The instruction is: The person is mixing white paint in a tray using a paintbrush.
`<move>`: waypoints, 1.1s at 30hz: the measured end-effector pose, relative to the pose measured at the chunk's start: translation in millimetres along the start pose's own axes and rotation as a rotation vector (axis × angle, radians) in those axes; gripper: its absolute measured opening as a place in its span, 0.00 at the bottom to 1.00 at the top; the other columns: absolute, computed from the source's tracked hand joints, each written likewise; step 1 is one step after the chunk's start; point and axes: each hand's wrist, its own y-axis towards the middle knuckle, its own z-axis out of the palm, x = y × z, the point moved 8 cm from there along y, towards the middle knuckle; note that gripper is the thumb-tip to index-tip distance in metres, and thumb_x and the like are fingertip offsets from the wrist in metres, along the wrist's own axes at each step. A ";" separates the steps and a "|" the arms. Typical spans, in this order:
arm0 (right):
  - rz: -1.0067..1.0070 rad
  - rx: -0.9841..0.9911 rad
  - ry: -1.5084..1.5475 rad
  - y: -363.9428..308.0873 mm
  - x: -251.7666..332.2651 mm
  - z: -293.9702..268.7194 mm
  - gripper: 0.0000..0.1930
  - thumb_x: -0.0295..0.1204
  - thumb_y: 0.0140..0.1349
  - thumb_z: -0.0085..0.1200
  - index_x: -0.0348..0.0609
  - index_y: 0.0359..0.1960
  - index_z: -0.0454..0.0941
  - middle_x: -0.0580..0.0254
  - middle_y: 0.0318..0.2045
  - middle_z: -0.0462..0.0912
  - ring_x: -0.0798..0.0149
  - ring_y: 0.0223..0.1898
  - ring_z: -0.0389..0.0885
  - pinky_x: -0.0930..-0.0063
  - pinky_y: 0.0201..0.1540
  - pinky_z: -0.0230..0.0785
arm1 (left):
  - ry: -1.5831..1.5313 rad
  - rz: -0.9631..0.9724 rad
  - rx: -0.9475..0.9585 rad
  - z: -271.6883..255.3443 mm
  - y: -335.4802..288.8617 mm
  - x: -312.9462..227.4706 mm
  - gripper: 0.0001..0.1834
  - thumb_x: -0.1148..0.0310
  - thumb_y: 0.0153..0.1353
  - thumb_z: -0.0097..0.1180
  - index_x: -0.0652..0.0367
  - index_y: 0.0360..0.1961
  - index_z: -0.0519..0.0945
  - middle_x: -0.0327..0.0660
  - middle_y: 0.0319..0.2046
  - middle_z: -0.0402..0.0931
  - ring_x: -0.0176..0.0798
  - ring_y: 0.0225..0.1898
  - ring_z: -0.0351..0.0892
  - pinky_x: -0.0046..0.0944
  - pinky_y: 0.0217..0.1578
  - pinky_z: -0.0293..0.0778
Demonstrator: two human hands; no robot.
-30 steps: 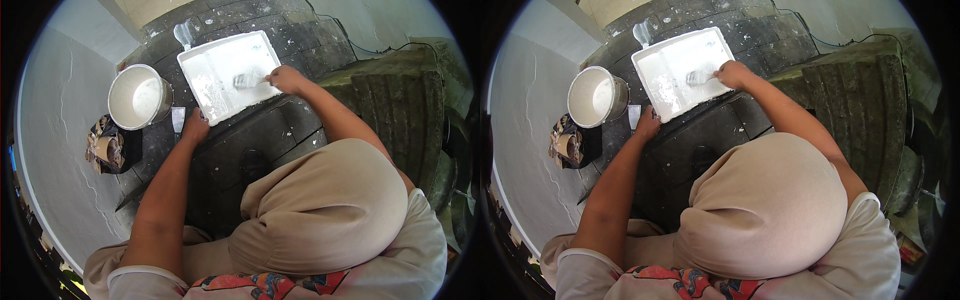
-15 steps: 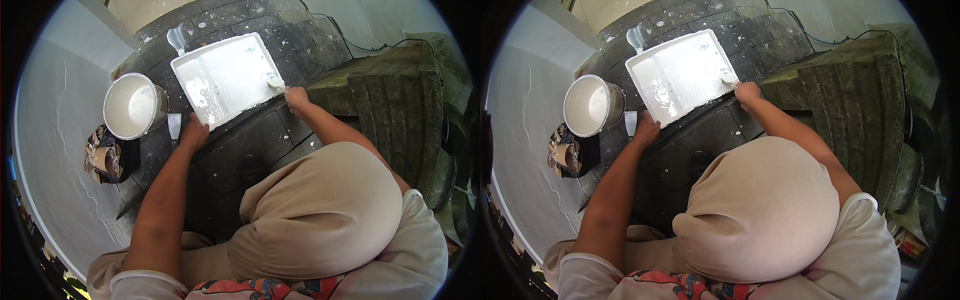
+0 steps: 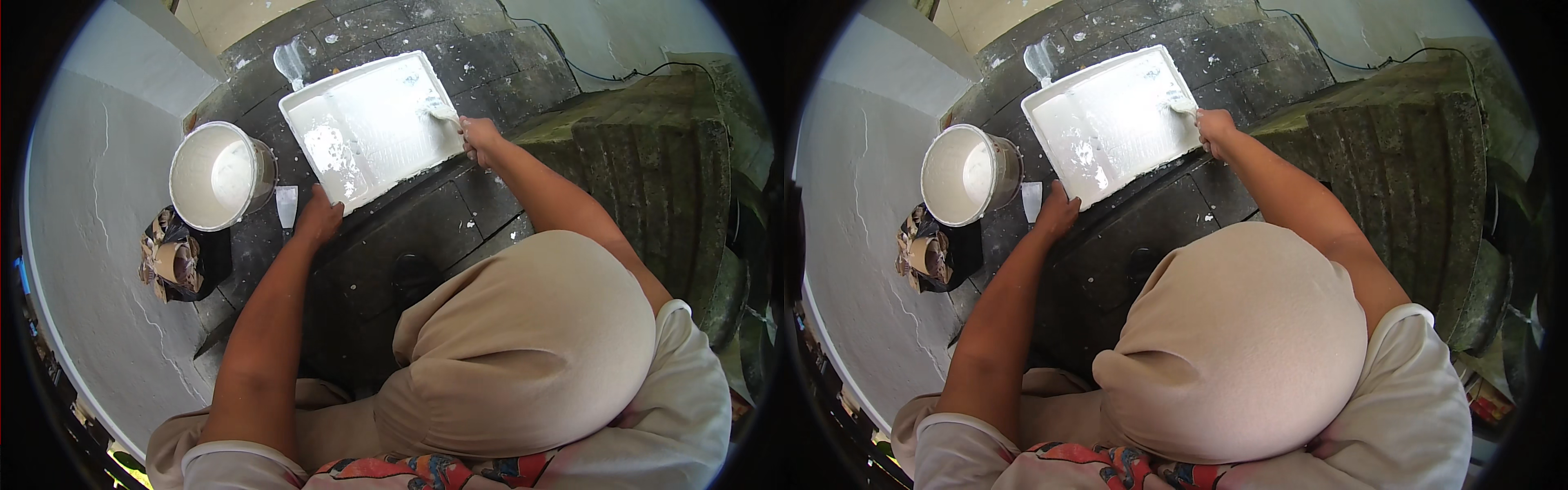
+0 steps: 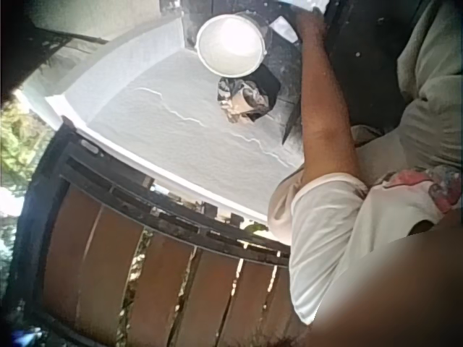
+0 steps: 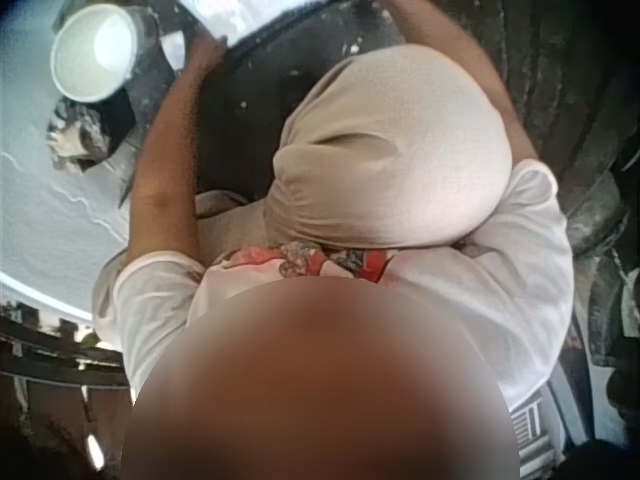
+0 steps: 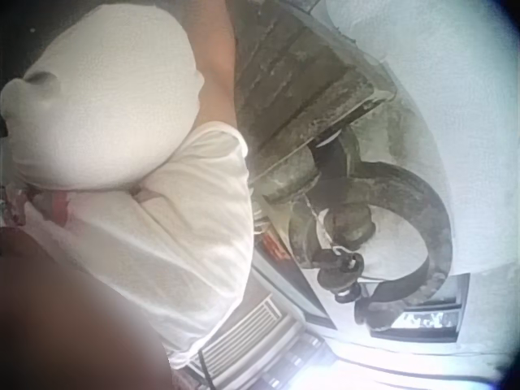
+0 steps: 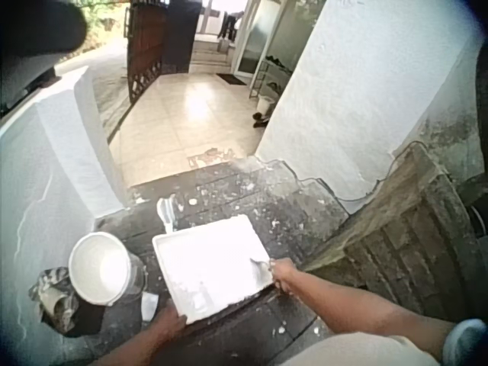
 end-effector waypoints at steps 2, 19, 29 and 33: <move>0.023 0.065 -0.021 3.5 6.0 8.6 0.16 0.44 0.70 0.41 0.47 0.29 0.68 0.73 0.17 0.60 0.74 0.15 0.57 0.76 0.15 0.48 | 0.010 -0.001 -0.003 1.3 0.7 1.4 0.28 0.64 0.60 0.49 0.76 0.51 0.56 0.74 0.45 0.70 0.70 0.49 0.72 0.52 0.51 0.68; -0.050 0.173 -0.204 -15.7 22.2 54.0 0.17 0.41 0.68 0.48 0.43 0.24 0.71 0.66 0.12 0.63 0.68 0.10 0.58 0.69 0.13 0.47 | -0.009 -0.003 -0.025 2.1 1.6 6.1 0.26 0.64 0.59 0.48 0.76 0.48 0.56 0.74 0.43 0.70 0.72 0.48 0.72 0.54 0.50 0.68; -0.467 0.214 -0.611 -54.6 48.1 77.0 0.20 0.41 0.65 0.50 0.32 0.33 0.81 0.50 0.23 0.80 0.55 0.25 0.79 0.61 0.32 0.69 | 0.018 0.039 -0.057 2.3 2.6 10.7 0.27 0.63 0.60 0.48 0.74 0.49 0.55 0.72 0.40 0.73 0.71 0.44 0.74 0.58 0.46 0.69; -0.665 -0.134 -0.741 -57.0 89.0 29.8 0.14 0.41 0.65 0.47 0.46 0.38 0.80 0.47 0.36 0.82 0.41 0.43 0.78 0.54 0.45 0.70 | 0.014 0.034 -0.054 1.8 2.5 7.8 0.27 0.63 0.60 0.48 0.74 0.50 0.56 0.73 0.40 0.73 0.71 0.43 0.74 0.58 0.46 0.69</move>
